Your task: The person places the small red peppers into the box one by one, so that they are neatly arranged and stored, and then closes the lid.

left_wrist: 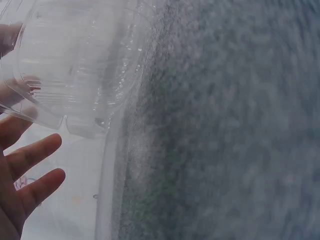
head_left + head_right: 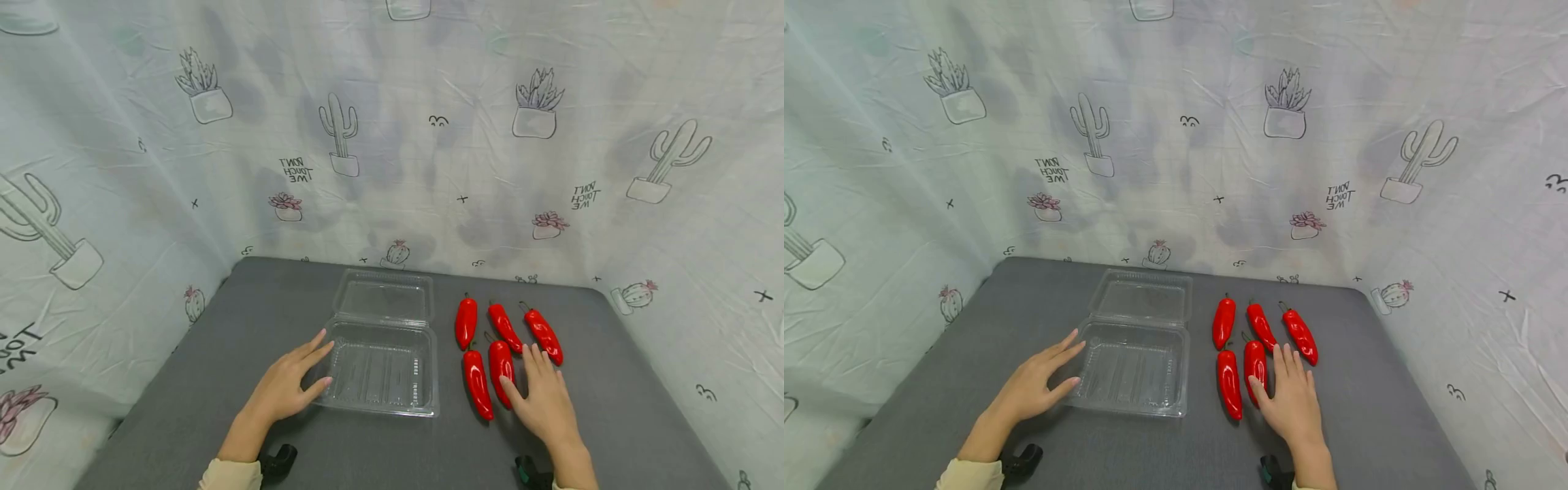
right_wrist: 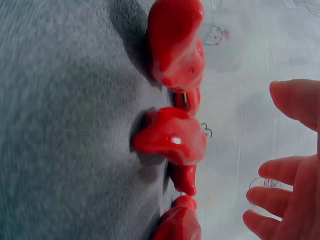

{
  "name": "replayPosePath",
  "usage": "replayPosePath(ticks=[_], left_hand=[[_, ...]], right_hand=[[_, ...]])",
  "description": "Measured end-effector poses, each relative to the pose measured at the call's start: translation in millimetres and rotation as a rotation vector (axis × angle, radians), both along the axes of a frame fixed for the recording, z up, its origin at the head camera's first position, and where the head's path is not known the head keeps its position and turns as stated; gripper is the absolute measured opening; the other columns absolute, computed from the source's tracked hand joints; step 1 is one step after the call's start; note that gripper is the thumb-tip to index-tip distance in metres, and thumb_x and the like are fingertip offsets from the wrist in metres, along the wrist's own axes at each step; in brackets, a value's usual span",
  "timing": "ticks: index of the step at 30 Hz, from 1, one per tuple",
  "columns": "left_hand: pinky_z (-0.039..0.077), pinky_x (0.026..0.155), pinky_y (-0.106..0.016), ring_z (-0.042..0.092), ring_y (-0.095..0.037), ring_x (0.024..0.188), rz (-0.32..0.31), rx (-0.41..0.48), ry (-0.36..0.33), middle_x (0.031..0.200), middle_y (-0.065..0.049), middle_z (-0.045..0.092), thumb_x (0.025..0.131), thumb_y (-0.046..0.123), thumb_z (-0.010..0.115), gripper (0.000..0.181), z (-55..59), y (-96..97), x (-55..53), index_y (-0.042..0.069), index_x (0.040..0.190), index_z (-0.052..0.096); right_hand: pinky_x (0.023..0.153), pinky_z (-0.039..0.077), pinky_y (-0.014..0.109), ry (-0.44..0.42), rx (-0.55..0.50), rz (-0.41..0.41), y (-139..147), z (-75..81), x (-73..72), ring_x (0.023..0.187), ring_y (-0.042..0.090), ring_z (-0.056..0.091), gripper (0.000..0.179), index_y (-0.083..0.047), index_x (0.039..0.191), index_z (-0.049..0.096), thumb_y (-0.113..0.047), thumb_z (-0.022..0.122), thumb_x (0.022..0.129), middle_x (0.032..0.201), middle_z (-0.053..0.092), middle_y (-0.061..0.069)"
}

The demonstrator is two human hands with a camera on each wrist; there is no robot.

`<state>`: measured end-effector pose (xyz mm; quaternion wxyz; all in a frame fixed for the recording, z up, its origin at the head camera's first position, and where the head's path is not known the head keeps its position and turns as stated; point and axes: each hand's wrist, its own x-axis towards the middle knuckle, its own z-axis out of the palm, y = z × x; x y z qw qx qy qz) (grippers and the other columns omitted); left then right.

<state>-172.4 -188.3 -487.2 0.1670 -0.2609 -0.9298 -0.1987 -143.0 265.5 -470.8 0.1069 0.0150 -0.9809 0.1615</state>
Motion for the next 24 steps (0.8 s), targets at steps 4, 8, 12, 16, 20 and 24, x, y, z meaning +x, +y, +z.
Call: replayPosePath(ticks=[4, 8, 12, 16, 20, 24], left_hand=[[0.045, 0.093, -0.058, 0.051, -0.034, 0.125, -0.019, 0.057, -0.028, 0.151, -0.006, 0.038, 0.088, 0.040, 0.064, 0.060, -2.0, 0.1, -1.7, 0.018, 0.141, 0.047], [0.046, 0.094, -0.056, 0.050, -0.033, 0.126, -0.045, 0.110, -0.073, 0.151, -0.006, 0.038, 0.089, 0.038, 0.064, 0.058, -4.3, -0.6, -4.0, 0.016, 0.141, 0.048], [0.045, 0.096, -0.054, 0.047, -0.033, 0.129, -0.073, 0.171, -0.125, 0.151, -0.008, 0.038, 0.090, 0.034, 0.064, 0.056, -6.7, -2.6, -6.0, 0.013, 0.140, 0.049], [0.044, 0.097, -0.054, 0.045, -0.035, 0.130, -0.100, 0.226, -0.140, 0.150, -0.011, 0.038, 0.089, 0.029, 0.065, 0.055, -9.1, -3.6, -8.2, 0.008, 0.138, 0.051], [0.043, 0.097, -0.057, 0.044, -0.038, 0.130, -0.120, 0.280, -0.141, 0.148, -0.016, 0.039, 0.088, 0.022, 0.067, 0.052, -11.3, -2.9, -10.2, 0.004, 0.135, 0.053], [0.044, 0.096, -0.055, 0.044, -0.037, 0.130, -0.145, 0.341, -0.133, 0.147, -0.017, 0.040, 0.086, 0.013, 0.068, 0.049, -14.3, -3.6, -11.7, 0.003, 0.132, 0.056]], right_hand=[[0.102, 0.023, 0.071, 0.017, -0.029, -0.013, 5.1, -0.5, 2.7, 0.135, 0.048, 0.027, 0.080, 0.007, 0.143, 0.034, -0.043, 0.061, 0.087, 0.145, 0.034, 0.031], [0.101, 0.023, 0.072, -0.004, -0.092, -0.026, 12.1, -1.2, 6.2, 0.135, 0.049, 0.025, 0.080, 0.008, 0.143, 0.032, -0.042, 0.062, 0.088, 0.146, 0.033, 0.031], [0.101, 0.025, 0.072, -0.026, -0.165, -0.038, 20.5, -1.9, 8.5, 0.136, 0.049, 0.022, 0.082, 0.009, 0.144, 0.028, -0.040, 0.062, 0.088, 0.147, 0.029, 0.031], [0.101, 0.026, 0.070, -0.060, -0.213, -0.075, 27.8, -2.0, 11.5, 0.137, 0.049, 0.022, 0.084, 0.008, 0.146, 0.024, -0.040, 0.061, 0.089, 0.149, 0.027, 0.031], [0.101, 0.026, 0.070, -0.088, -0.230, -0.114, 31.7, -4.3, 14.6, 0.136, 0.050, 0.023, 0.083, 0.009, 0.146, 0.023, -0.038, 0.062, 0.089, 0.147, 0.028, 0.032], [0.101, 0.027, 0.069, -0.120, -0.233, -0.145, 33.3, -8.4, 16.7, 0.134, 0.051, 0.025, 0.082, 0.010, 0.145, 0.024, -0.034, 0.063, 0.088, 0.146, 0.028, 0.034]])
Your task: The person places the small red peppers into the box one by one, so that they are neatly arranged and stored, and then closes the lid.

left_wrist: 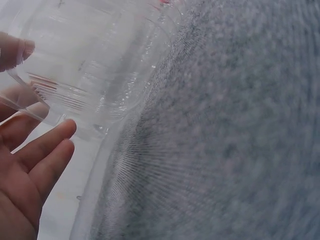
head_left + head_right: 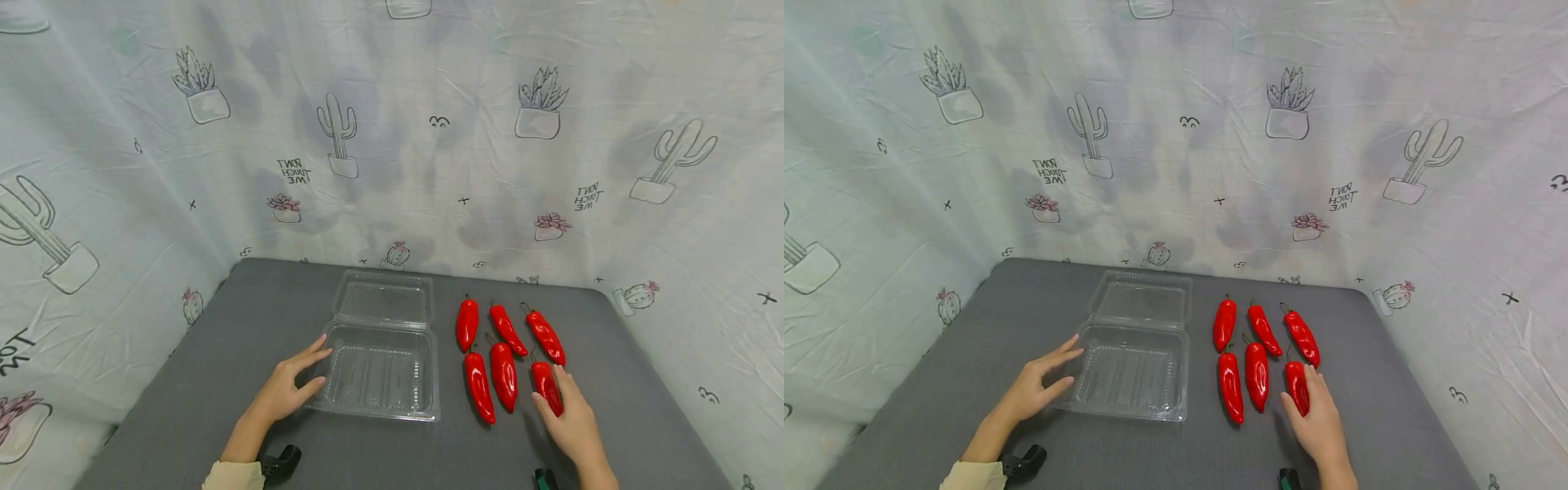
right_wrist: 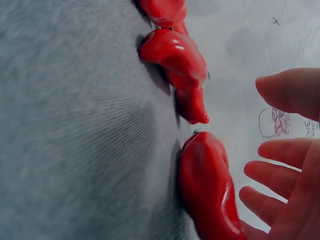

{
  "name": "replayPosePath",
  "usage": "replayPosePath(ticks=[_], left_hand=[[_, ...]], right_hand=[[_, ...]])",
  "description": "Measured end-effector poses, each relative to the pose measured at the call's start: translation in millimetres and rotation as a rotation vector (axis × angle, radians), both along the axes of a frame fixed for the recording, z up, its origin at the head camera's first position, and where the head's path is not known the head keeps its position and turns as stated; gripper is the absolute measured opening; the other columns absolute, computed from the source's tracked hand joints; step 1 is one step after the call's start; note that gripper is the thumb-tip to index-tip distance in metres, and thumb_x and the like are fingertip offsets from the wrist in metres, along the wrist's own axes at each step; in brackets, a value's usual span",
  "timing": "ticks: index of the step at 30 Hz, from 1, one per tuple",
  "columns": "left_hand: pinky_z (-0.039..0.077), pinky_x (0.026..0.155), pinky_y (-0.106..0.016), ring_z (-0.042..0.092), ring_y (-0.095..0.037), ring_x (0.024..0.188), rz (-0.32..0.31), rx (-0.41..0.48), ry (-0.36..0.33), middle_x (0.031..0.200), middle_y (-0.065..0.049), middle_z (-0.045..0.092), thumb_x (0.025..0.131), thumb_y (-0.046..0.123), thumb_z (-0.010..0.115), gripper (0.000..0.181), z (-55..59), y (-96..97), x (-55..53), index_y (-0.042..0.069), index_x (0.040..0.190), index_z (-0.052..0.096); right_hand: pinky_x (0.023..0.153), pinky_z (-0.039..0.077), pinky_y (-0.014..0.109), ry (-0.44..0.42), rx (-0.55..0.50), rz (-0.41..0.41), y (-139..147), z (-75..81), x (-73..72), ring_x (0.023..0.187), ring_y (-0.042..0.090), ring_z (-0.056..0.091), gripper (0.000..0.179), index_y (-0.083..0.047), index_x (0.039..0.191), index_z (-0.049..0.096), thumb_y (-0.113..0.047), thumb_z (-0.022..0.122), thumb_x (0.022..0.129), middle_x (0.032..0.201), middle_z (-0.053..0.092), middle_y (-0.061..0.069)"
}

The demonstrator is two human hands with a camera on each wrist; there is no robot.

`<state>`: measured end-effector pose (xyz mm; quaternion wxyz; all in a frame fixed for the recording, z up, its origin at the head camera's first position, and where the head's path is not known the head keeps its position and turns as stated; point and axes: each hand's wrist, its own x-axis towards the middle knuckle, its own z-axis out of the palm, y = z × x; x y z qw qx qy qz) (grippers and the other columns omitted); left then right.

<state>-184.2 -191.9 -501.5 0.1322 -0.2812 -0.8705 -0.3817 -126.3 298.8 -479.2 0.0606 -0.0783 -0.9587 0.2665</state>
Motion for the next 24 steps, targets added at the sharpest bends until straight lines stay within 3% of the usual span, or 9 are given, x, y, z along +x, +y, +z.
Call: replayPosePath(ticks=[4, 8, 16, 24], left_hand=[[0.051, 0.095, -0.038, 0.044, -0.026, 0.132, -0.053, 0.078, 0.017, 0.146, -0.021, 0.040, 0.084, 0.003, 0.067, 0.047, -3.1, -1.6, -1.6, 0.001, 0.130, 0.056], [0.049, 0.095, -0.023, 0.040, -0.013, 0.133, -0.126, 0.165, 0.004, 0.145, -0.028, 0.037, 0.083, -0.006, 0.065, 0.048, -7.6, -3.4, -3.7, -0.005, 0.129, 0.055], [0.046, 0.097, -0.021, 0.038, -0.008, 0.134, -0.191, 0.285, 0.010, 0.141, -0.038, 0.034, 0.078, -0.017, 0.061, 0.047, -17.6, -5.6, -7.6, -0.014, 0.124, 0.053], [0.044, 0.099, -0.019, 0.036, -0.009, 0.136, -0.222, 0.328, 0.000, 0.146, -0.031, 0.032, 0.082, -0.014, 0.059, 0.046, -14.9, -3.1, -5.1, -0.012, 0.127, 0.052]], right_hand=[[0.103, 0.026, 0.066, -0.076, -0.035, -0.030, 2.7, -3.0, 0.4, 0.136, 0.050, 0.021, 0.084, 0.008, 0.147, 0.019, -0.034, 0.063, 0.089, 0.149, 0.024, 0.033], [0.105, 0.026, 0.063, -0.110, -0.064, -0.052, 5.0, -6.6, 0.4, 0.136, 0.049, 0.023, 0.084, 0.007, 0.148, 0.017, -0.034, 0.062, 0.089, 0.149, 0.023, 0.033], [0.104, 0.030, 0.064, -0.062, -0.119, -0.082, 6.6, -16.5, 0.0, 0.130, 0.049, 0.033, 0.080, 0.006, 0.147, 0.023, -0.028, 0.064, 0.088, 0.145, 0.030, 0.034], [0.102, 0.034, 0.064, -0.094, -0.153, -0.102, 8.0, -21.7, -2.0, 0.129, 0.048, 0.036, 0.078, 0.002, 0.148, 0.023, -0.025, 0.064, 0.088, 0.145, 0.032, 0.034]])
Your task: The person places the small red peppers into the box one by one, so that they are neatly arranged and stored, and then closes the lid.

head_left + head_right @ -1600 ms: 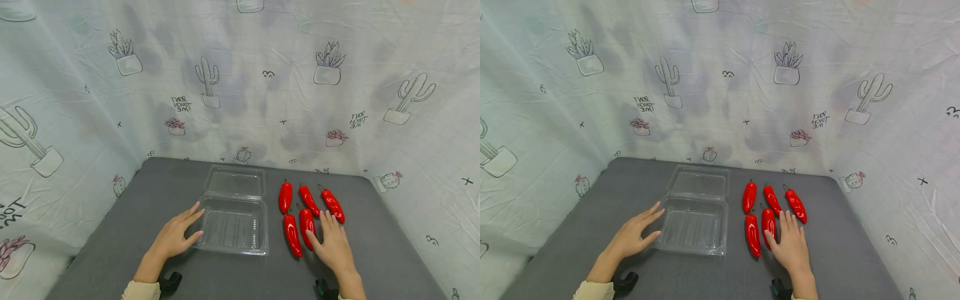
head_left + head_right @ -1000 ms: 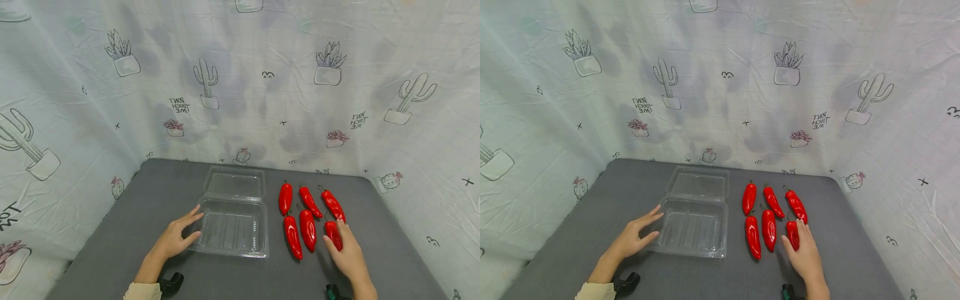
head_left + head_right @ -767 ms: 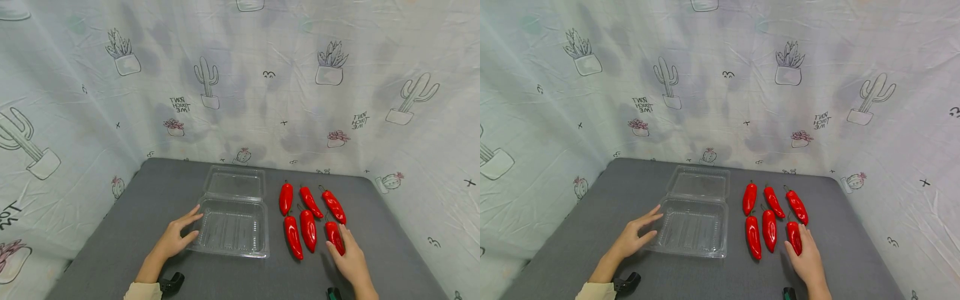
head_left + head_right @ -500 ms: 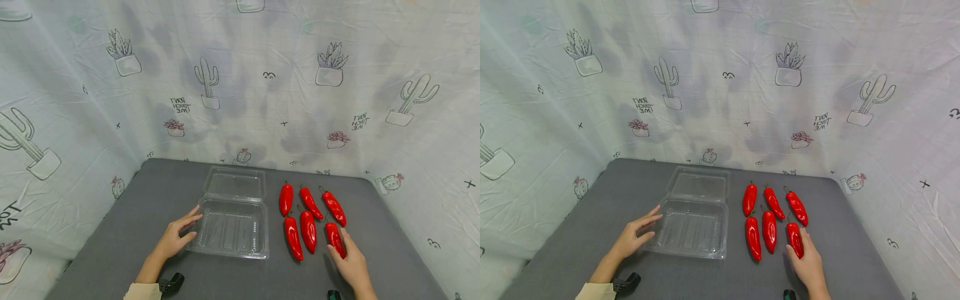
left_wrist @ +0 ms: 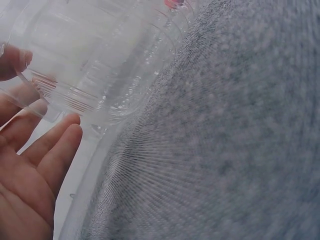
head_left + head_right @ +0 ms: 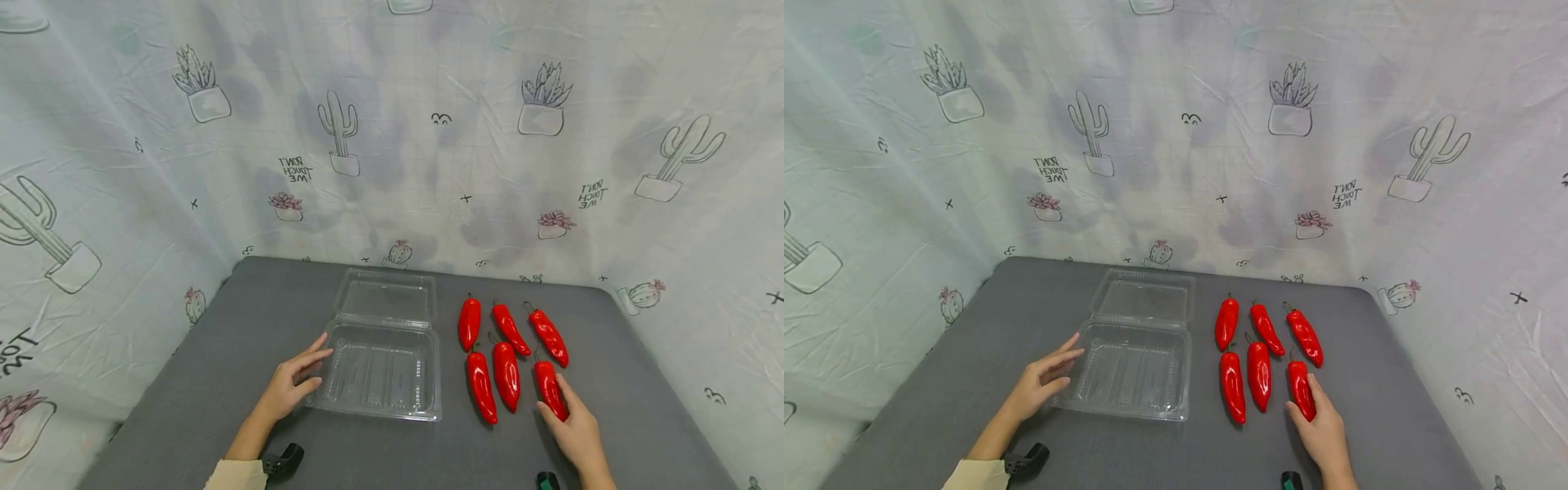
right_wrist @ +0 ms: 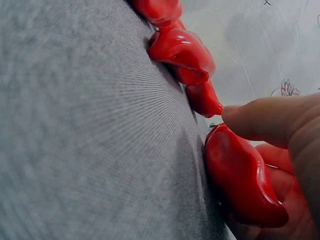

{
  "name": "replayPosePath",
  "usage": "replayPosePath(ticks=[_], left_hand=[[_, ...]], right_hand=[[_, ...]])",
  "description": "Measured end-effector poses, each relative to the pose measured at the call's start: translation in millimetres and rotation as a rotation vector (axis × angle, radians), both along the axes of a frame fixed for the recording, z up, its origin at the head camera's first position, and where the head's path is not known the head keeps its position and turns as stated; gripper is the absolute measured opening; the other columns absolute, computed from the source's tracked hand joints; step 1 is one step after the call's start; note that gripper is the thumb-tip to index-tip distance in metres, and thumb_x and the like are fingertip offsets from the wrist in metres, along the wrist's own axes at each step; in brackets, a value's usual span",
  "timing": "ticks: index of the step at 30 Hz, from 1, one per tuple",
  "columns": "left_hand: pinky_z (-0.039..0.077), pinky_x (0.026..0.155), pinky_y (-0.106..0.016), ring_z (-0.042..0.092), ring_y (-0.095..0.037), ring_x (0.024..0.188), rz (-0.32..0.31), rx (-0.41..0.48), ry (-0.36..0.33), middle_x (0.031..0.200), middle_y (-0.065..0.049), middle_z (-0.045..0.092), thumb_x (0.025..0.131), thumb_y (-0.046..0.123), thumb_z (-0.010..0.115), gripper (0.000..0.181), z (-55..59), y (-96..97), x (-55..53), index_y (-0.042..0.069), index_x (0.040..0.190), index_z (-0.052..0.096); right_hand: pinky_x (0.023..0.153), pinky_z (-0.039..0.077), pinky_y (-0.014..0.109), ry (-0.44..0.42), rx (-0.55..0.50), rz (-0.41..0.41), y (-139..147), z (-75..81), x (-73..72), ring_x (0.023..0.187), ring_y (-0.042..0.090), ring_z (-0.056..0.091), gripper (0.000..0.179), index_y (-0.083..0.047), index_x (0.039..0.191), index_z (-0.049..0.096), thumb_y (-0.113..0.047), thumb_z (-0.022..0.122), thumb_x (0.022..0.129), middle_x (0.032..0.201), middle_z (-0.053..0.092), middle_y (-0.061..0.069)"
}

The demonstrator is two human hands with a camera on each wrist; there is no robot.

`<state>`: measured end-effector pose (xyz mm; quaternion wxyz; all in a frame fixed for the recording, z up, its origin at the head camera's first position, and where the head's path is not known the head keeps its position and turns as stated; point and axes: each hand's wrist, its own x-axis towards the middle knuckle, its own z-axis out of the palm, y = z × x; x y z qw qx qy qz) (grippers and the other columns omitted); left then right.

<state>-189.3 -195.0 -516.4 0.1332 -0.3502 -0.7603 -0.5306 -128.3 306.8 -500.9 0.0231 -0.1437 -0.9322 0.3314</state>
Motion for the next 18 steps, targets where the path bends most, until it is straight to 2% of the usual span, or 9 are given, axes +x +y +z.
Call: replayPosePath(ticks=[3, 7, 12, 18], left_hand=[[0.045, 0.099, -0.019, 0.036, -0.010, 0.137, -0.004, 0.006, 0.003, 0.147, -0.030, 0.032, 0.082, -0.014, 0.059, 0.046, 0.6, 1.3, 0.7, -0.012, 0.127, 0.052], [0.045, 0.099, -0.019, 0.035, -0.010, 0.137, 0.001, 0.013, 0.009, 0.146, -0.031, 0.032, 0.081, -0.015, 0.060, 0.047, 0.2, 0.2, 0.0, -0.013, 0.126, 0.052], [0.043, 0.100, -0.019, 0.035, -0.010, 0.137, -0.001, 0.018, 0.012, 0.146, -0.032, 0.032, 0.080, -0.017, 0.059, 0.046, -0.6, -1.0, 0.0, -0.014, 0.126, 0.052], [0.041, 0.101, -0.017, 0.033, -0.010, 0.138, -0.029, 0.023, 0.007, 0.148, -0.031, 0.029, 0.081, -0.017, 0.057, 0.047, -2.2, 0.6, 1.1, -0.014, 0.128, 0.050]], right_hand=[[0.101, 0.035, 0.064, 0.000, -0.001, -0.010, 0.5, -2.7, -0.7, 0.127, 0.047, 0.037, 0.077, 0.001, 0.148, 0.024, -0.023, 0.063, 0.087, 0.143, 0.033, 0.034], [0.097, 0.039, 0.063, 0.055, 0.024, -0.022, 0.4, -6.0, -3.0, 0.123, 0.047, 0.042, 0.072, 0.003, 0.146, 0.029, -0.019, 0.064, 0.086, 0.139, 0.039, 0.035], [0.092, 0.042, 0.062, 0.084, 0.029, -0.044, -0.8, -9.0, -4.3, 0.118, 0.046, 0.047, 0.068, 0.004, 0.144, 0.033, -0.016, 0.064, 0.086, 0.135, 0.043, 0.034], [0.088, 0.045, 0.058, 0.135, 0.037, -0.105, -1.0, -8.4, -0.8, 0.110, 0.044, 0.054, 0.064, 0.002, 0.140, 0.041, -0.015, 0.067, 0.084, 0.126, 0.052, 0.033]])
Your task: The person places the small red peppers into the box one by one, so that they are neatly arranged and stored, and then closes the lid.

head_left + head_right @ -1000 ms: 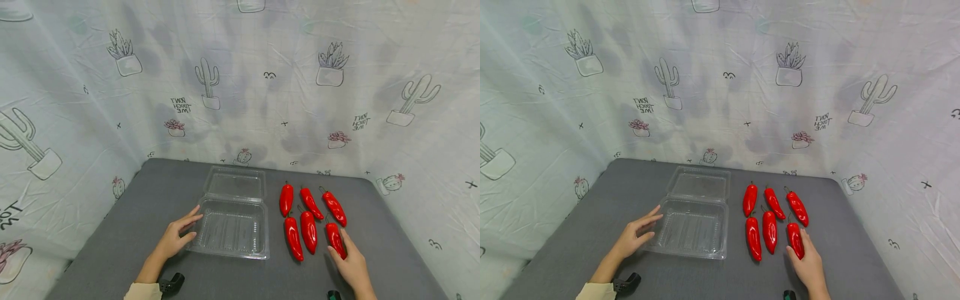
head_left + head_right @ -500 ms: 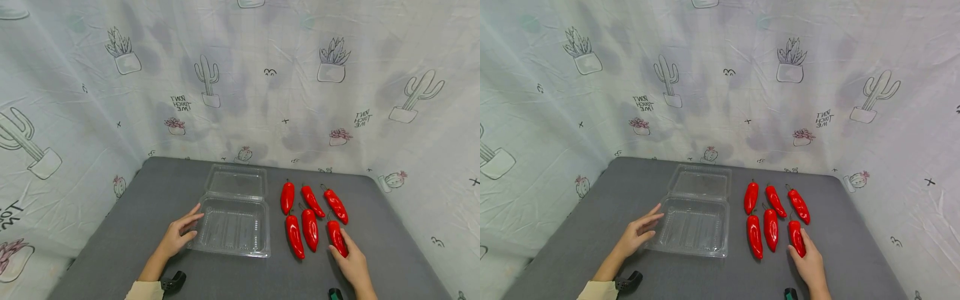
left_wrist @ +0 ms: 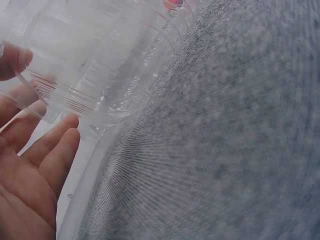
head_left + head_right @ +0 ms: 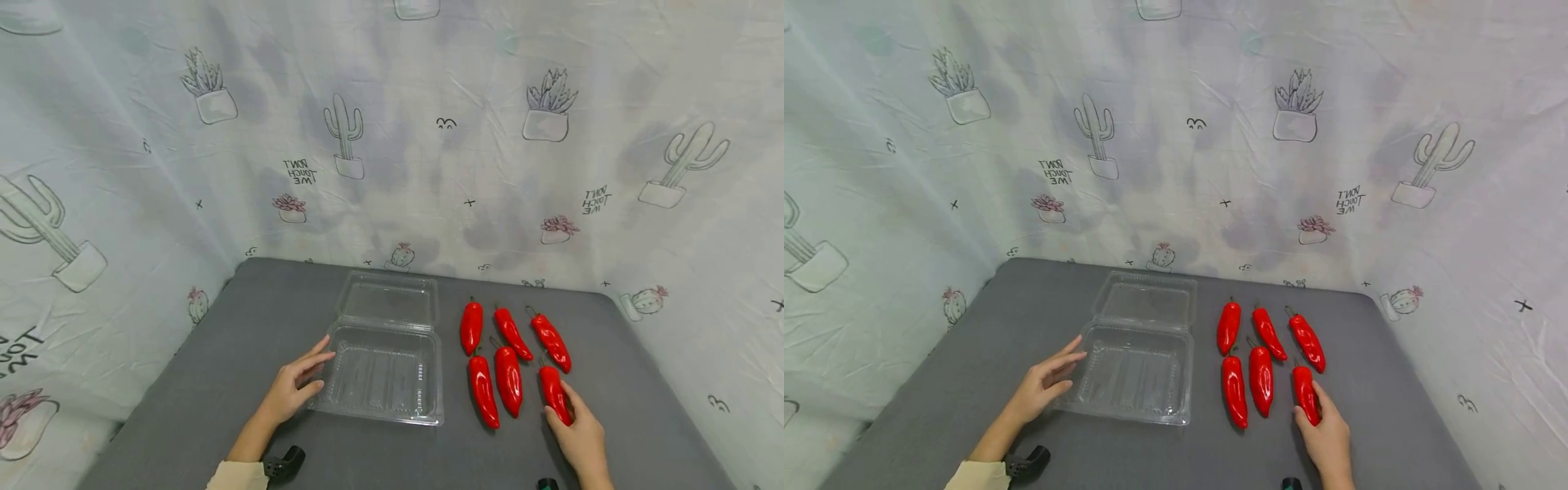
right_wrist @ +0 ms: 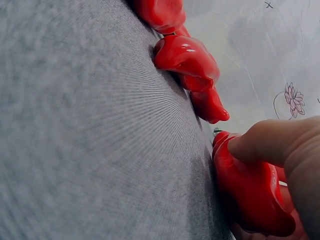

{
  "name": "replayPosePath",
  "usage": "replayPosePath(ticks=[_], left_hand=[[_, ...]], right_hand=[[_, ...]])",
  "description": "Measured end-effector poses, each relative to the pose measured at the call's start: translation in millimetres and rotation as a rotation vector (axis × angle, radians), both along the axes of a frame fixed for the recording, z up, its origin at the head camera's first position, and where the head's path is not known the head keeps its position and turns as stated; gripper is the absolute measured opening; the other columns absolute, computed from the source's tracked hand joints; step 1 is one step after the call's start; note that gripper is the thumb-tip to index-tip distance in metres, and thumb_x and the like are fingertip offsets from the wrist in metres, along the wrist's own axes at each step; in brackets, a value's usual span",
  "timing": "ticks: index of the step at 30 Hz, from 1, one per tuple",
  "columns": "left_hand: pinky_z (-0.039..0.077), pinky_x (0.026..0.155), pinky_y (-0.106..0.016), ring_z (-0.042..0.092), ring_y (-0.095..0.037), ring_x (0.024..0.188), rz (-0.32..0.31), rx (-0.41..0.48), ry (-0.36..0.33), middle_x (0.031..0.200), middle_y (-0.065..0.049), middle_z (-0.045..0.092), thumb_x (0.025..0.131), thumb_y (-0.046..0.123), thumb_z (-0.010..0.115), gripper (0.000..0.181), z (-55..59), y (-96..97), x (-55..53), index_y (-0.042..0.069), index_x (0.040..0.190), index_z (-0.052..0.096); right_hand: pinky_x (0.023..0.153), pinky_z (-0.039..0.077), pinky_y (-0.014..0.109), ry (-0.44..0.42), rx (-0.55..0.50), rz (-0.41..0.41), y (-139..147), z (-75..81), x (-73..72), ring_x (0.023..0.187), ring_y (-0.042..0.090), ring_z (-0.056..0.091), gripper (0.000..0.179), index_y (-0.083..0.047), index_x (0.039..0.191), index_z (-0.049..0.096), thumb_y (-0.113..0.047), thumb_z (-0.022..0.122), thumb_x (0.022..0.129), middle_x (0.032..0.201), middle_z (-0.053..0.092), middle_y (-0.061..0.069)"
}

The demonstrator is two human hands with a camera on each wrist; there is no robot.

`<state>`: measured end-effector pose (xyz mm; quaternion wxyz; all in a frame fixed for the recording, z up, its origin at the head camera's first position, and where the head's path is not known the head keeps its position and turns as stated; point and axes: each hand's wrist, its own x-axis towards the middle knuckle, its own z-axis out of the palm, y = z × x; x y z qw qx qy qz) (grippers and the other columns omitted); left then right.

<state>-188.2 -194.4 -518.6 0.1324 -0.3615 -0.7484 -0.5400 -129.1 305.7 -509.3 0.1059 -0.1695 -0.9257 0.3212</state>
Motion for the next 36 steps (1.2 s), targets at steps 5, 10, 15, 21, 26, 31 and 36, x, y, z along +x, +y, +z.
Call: replayPosePath(ticks=[5, 10, 15, 21, 26, 31, 36], left_hand=[[0.042, 0.101, -0.019, 0.034, -0.011, 0.138, 0.017, -0.004, -0.007, 0.147, -0.031, 0.031, 0.081, -0.016, 0.058, 0.047, -2.0, 1.6, -0.2, -0.012, 0.128, 0.051], [0.042, 0.103, -0.022, 0.033, -0.009, 0.139, 0.026, -0.019, -0.083, 0.148, -0.031, 0.030, 0.083, -0.014, 0.058, 0.047, -0.6, 0.2, 0.1, -0.010, 0.129, 0.051], [0.041, 0.103, -0.020, 0.033, -0.010, 0.139, 0.018, -0.017, -0.083, 0.147, -0.033, 0.029, 0.083, -0.015, 0.057, 0.046, -0.6, -1.2, -0.6, -0.013, 0.128, 0.050], [0.041, 0.103, -0.020, 0.033, -0.010, 0.138, 0.015, -0.016, -0.072, 0.146, -0.035, 0.029, 0.082, -0.017, 0.057, 0.047, 0.8, -0.8, 1.4, -0.014, 0.128, 0.050], [0.041, 0.103, -0.021, 0.034, -0.011, 0.138, 0.010, -0.014, -0.051, 0.146, -0.034, 0.029, 0.083, -0.015, 0.057, 0.045, 0.8, -0.1, 2.5, -0.013, 0.128, 0.050], [0.040, 0.103, -0.019, 0.033, -0.011, 0.138, -0.001, -0.003, -0.016, 0.148, -0.031, 0.029, 0.083, -0.016, 0.057, 0.046, -0.7, 0.5, 1.2, -0.013, 0.128, 0.050], [0.040, 0.101, -0.016, 0.034, -0.011, 0.138, 0.001, 0.002, 0.001, 0.148, -0.031, 0.029, 0.082, -0.017, 0.057, 0.047, -2.2, 0.5, -0.2, -0.013, 0.128, 0.050]], right_hand=[[0.086, 0.048, 0.056, 0.057, 0.020, -0.022, 1.7, -1.0, 2.7, 0.105, 0.045, 0.058, 0.061, 0.004, 0.136, 0.046, -0.015, 0.069, 0.082, 0.119, 0.058, 0.033], [0.088, 0.047, 0.058, 0.054, 0.003, -0.037, 1.1, 0.3, 0.2, 0.108, 0.046, 0.057, 0.060, 0.005, 0.135, 0.046, -0.015, 0.069, 0.083, 0.121, 0.056, 0.034], [0.088, 0.048, 0.056, 0.061, -0.013, -0.041, 0.4, 1.1, -0.5, 0.109, 0.045, 0.058, 0.059, 0.005, 0.134, 0.047, -0.015, 0.069, 0.083, 0.122, 0.056, 0.033], [0.074, 0.047, 0.006, 0.091, -0.050, -0.045, -1.7, 2.5, 2.3, 0.111, 0.043, 0.058, 0.058, 0.005, 0.133, 0.050, -0.013, 0.070, 0.081, 0.125, 0.055, 0.031], [0.066, 0.025, -0.010, 0.120, -0.084, -0.036, -4.5, 4.9, 4.7, 0.112, 0.042, 0.057, 0.058, 0.004, 0.133, 0.051, -0.012, 0.071, 0.081, 0.127, 0.056, 0.029], [0.067, 0.027, -0.010, 0.113, -0.102, -0.035, -6.6, 6.4, 4.6, 0.113, 0.039, 0.057, 0.059, 0.002, 0.134, 0.051, -0.016, 0.072, 0.082, 0.129, 0.055, 0.027], [0.077, 0.042, -0.001, 0.087, -0.148, -0.038, -9.4, 9.2, 3.2, 0.117, 0.038, 0.055, 0.061, 0.001, 0.137, 0.047, -0.016, 0.071, 0.084, 0.133, 0.053, 0.025]])
